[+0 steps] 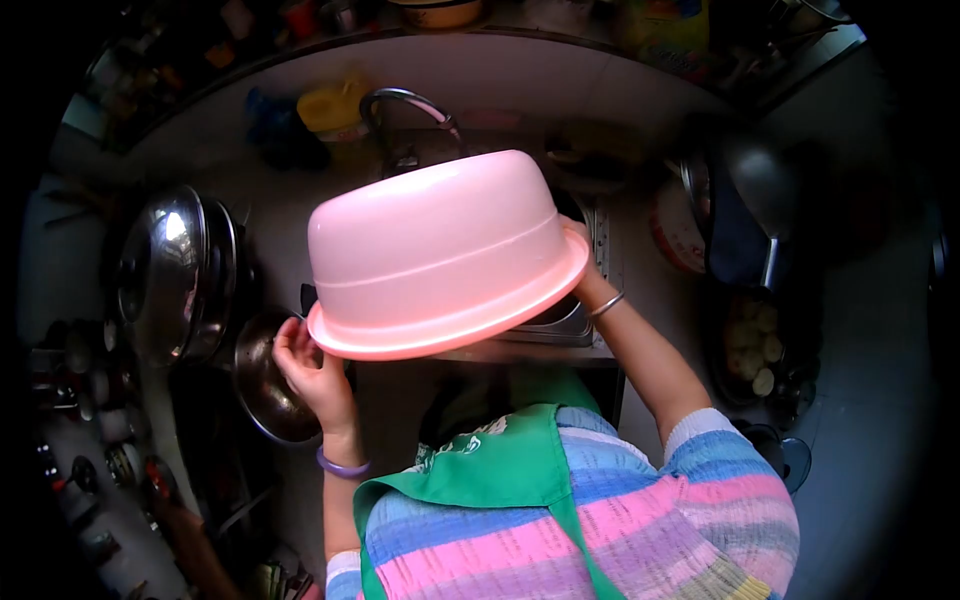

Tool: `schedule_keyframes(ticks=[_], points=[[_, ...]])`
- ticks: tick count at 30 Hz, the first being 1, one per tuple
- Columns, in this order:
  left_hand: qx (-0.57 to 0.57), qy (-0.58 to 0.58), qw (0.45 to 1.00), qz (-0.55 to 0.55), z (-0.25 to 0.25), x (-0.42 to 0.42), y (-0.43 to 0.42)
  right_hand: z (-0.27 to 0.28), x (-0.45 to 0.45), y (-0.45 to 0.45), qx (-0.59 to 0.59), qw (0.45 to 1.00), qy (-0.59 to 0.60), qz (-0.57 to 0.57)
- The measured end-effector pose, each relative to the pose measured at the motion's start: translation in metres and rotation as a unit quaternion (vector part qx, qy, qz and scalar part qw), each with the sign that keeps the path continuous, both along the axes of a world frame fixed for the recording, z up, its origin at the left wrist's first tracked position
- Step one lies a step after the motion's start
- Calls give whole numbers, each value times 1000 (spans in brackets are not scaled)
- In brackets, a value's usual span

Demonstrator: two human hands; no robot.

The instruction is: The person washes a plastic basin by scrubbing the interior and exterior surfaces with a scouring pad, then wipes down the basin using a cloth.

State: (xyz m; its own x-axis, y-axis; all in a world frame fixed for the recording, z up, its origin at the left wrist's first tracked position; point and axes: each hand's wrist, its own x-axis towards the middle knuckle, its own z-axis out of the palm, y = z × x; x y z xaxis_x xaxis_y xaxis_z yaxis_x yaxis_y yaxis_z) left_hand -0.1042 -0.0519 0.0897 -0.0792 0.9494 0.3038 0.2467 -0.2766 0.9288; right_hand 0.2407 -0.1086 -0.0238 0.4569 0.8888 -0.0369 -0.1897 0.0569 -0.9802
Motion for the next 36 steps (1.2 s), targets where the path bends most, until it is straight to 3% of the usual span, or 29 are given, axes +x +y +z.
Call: schedule_keyframes(ticks=[1,3,4,6,7,9,11,13,16,21,24,27,30,33,36], points=[[-115,-157,980,-35,-10,-7,-2,19,-17,-8,-43,979,-197,-26],[-199,-268,931,-150,-24,-9,-23,5,-47,-12,-52,965,-237,-103],[-200,-339,897,-199,-7,11,-35,-5,-58,-14,-23,948,-298,-112],[-236,-470,812,-254,11,31,-43,-42,-82,-13,-14,979,-151,-139],[-242,-445,839,-200,13,36,-39,-33,-94,-18,-36,963,-234,-128],[-251,-385,883,-97,20,45,-23,-31,-108,-25,-68,964,-247,-69],[-259,-385,882,-79,25,43,-9,-44,-113,-36,-52,938,-342,32],[-252,-329,904,-105,30,34,6,-39,-94,-35,-39,926,-354,124],[-264,-275,918,-113,40,26,18,-80,-51,-8,-173,906,-372,104],[-281,-237,924,-104,44,26,31,-144,-22,68,-291,863,-403,85],[-291,-222,927,-85,44,30,36,-174,-52,99,-234,838,-470,145],[-308,-216,924,-70,45,33,41,-165,-84,105,-97,754,-583,287],[-321,-209,922,-55,47,44,43,-182,-74,130,-127,687,-558,448],[-347,-224,909,-64,47,40,48,-193,-73,149,-135,824,-525,168],[-361,-234,899,-80,47,42,52,-189,-82,166,-76,831,-530,148]])
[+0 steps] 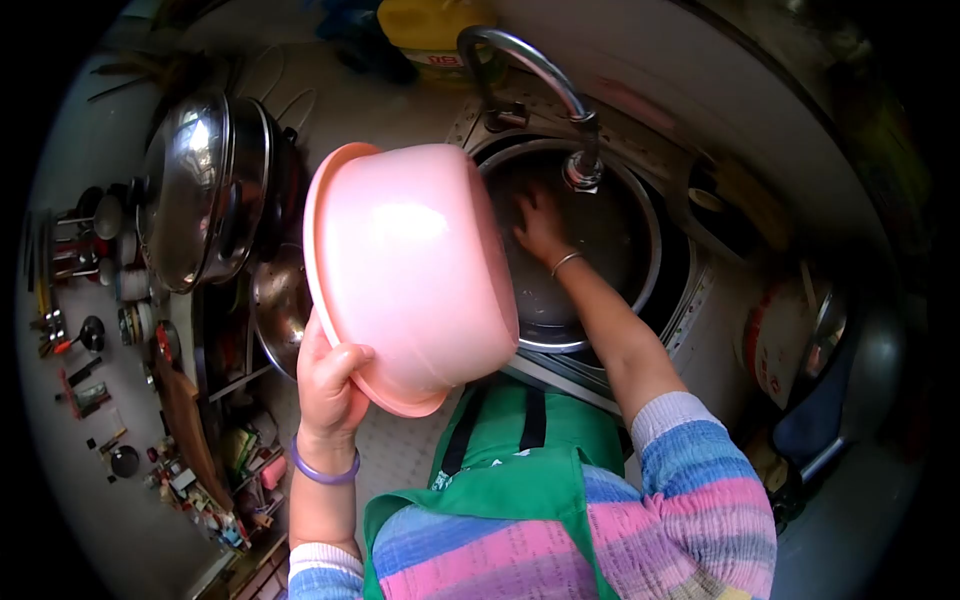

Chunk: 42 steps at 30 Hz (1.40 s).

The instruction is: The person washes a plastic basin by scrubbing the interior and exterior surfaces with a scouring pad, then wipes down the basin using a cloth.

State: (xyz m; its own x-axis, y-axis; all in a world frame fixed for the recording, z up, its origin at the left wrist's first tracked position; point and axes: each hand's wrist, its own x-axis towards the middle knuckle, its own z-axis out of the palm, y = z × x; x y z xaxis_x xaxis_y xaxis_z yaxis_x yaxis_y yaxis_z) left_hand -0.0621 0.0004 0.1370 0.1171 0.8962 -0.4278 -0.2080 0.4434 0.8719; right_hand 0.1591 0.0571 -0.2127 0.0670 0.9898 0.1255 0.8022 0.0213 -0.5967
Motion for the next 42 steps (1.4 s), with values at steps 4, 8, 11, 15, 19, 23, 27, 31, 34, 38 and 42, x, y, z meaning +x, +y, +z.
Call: schedule_keyframes(ticks=[4,8,11,15,19,23,27,31,34,38,42], points=[[2,-2,1000,-29,4,8,4,-8,3,11,-189,973,3,135],[8,-9,999,-50,0,13,11,3,39,-8,-226,933,280,0],[19,-9,997,-67,-1,21,17,113,55,-41,-212,857,470,-12],[23,-47,991,-120,1,28,20,245,46,-79,-95,831,548,-7],[18,-59,988,-143,0,30,18,317,17,-90,155,923,341,91],[37,-74,984,-157,-4,30,10,305,-4,-78,243,959,53,139],[100,1,976,-193,-4,25,3,293,4,-41,191,952,171,167],[100,44,971,-212,5,11,-2,276,30,9,18,923,366,118],[104,-5,980,-171,0,14,0,293,23,3,38,961,231,148],[106,41,968,-222,-2,19,8,322,-20,-53,230,948,105,193],[111,0,973,-202,1,23,14,325,-34,-65,299,923,93,224]])
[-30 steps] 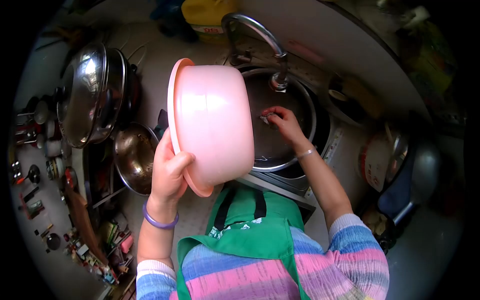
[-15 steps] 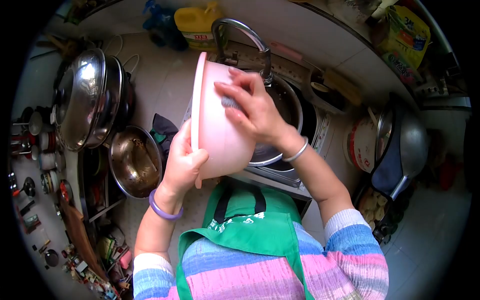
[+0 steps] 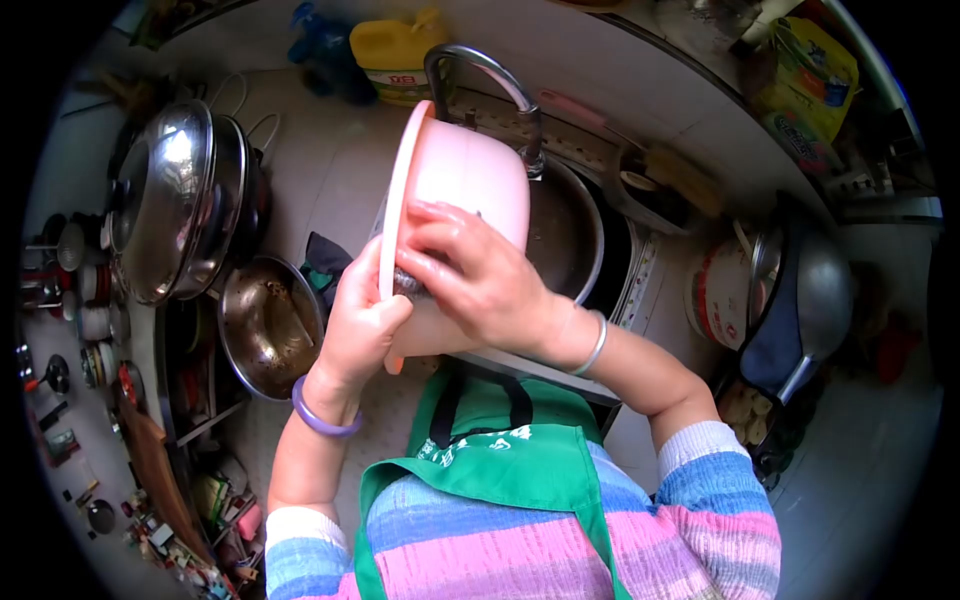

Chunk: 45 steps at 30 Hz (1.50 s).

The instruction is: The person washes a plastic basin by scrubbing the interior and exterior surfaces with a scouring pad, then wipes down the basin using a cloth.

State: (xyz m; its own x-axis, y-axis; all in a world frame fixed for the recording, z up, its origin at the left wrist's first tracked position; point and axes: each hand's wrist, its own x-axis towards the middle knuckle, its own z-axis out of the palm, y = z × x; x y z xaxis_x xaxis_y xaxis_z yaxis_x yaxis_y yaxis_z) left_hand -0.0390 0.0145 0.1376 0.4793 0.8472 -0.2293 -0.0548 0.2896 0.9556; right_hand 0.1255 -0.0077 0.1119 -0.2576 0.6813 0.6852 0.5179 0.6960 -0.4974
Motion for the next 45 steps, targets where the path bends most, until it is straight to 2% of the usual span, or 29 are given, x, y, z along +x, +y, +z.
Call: schedule_keyframes(ticks=[3,5,6,7,9,10,11,13,16,19,22,24,26,27,29,31,35,36,38,39,41,42,45], points=[[-3,29,999,-32,3,-16,0,14,18,29,-84,994,73,-8],[3,-3,1000,-16,10,-24,-4,13,38,58,-223,955,196,25],[5,-7,1000,-7,11,-27,-6,8,47,71,-205,968,142,33],[9,-12,1000,2,12,-31,-7,-3,49,82,-229,958,160,65],[16,-4,1000,18,13,-42,-10,-20,51,96,-314,919,230,60],[17,1,1000,26,13,-48,-12,-30,55,104,-293,929,221,41],[11,-8,999,46,18,-51,-13,-43,59,111,-339,896,279,66],[-13,-85,994,70,15,-62,-12,-52,66,109,-427,842,322,71],[-61,-150,981,102,2,-75,-9,-67,63,98,-452,763,453,91],[-103,-197,965,139,-12,-79,-10,-90,65,87,-457,741,478,118],[-119,-231,953,159,-23,-84,-8,-148,80,69,-541,633,553,22],[-129,-245,944,180,-25,-83,-6,-168,82,44,-537,678,500,-50],[-134,-256,938,190,-26,-81,-6,-154,60,18,-437,694,572,-8],[-126,-254,939,197,-28,-78,-6,-147,56,10,-403,787,465,-38],[-114,-246,939,210,-37,-74,-10,-139,49,-6,-313,917,227,-97],[-93,-211,949,216,-50,-68,-16,-117,32,-15,-317,935,150,-60],[-108,-178,966,153,-63,-57,-31,-101,22,26,-264,941,202,-70],[-114,-177,968,139,-66,-56,-33,-87,19,28,-235,958,157,-43],[-111,-172,966,159,-69,-56,-33,-59,14,32,-176,982,67,14],[-112,-169,965,168,-69,-59,-30,-56,6,23,-198,973,105,48],[-105,-176,955,216,-60,-58,-26,-48,6,-14,-227,968,99,46],[-102,-179,948,242,-54,-59,-25,-56,10,-28,-236,968,78,44],[-101,-181,953,222,-47,-67,-26,-131,31,-40,-315,944,93,-22]])
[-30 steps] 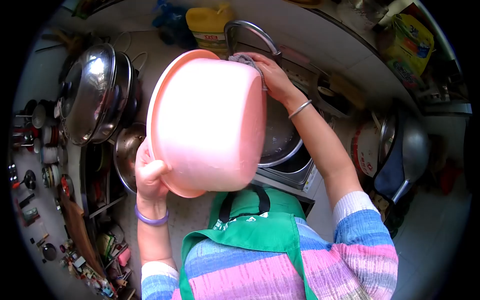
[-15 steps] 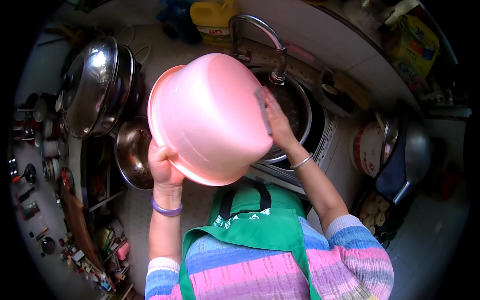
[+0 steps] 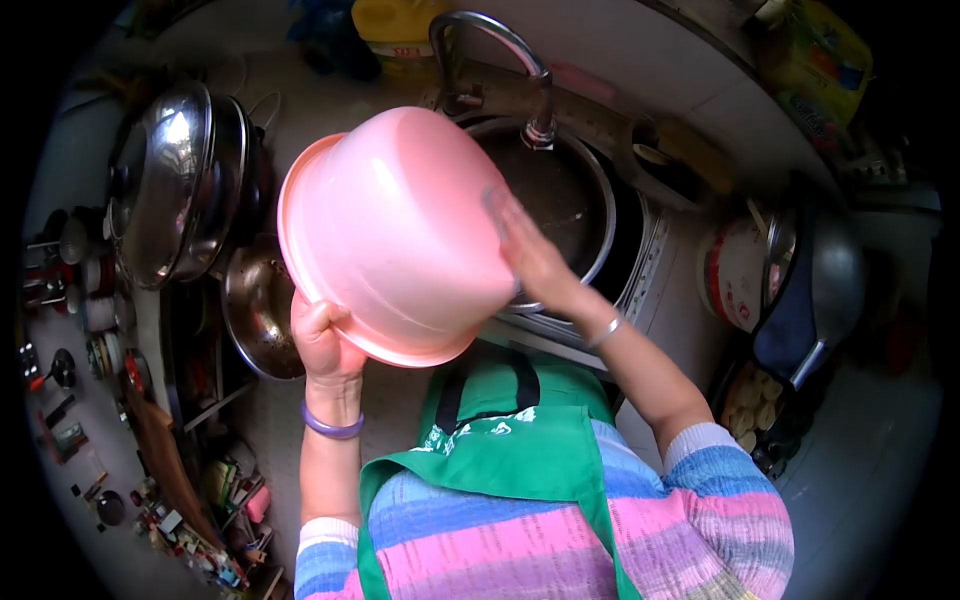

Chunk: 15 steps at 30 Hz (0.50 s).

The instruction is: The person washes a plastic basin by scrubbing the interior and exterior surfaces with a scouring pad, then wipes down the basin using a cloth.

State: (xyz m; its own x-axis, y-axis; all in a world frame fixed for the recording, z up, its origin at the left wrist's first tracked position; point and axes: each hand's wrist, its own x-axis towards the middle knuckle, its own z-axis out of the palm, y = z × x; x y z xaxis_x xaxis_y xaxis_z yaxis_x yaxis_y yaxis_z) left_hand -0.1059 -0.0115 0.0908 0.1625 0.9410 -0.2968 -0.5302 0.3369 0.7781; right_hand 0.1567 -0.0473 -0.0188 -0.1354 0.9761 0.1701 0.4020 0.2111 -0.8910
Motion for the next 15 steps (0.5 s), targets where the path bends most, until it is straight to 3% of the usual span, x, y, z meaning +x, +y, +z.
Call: schedule_keyframes(ticks=[3,5,8,11,13,15], points=[[-22,25,999,-43,2,15,-10,-11,10,45,-86,990,67,-90],[-30,16,998,-48,1,26,-13,15,5,80,-56,991,108,-54],[-36,0,999,-38,11,39,-10,72,-8,104,-71,997,29,20],[-13,-20,1000,-21,19,53,-3,101,-23,100,56,995,-69,55],[0,-28,1000,-12,19,58,-1,113,-42,84,194,966,-170,24],[-6,-14,999,45,22,65,5,125,-60,57,250,941,-227,-4]])
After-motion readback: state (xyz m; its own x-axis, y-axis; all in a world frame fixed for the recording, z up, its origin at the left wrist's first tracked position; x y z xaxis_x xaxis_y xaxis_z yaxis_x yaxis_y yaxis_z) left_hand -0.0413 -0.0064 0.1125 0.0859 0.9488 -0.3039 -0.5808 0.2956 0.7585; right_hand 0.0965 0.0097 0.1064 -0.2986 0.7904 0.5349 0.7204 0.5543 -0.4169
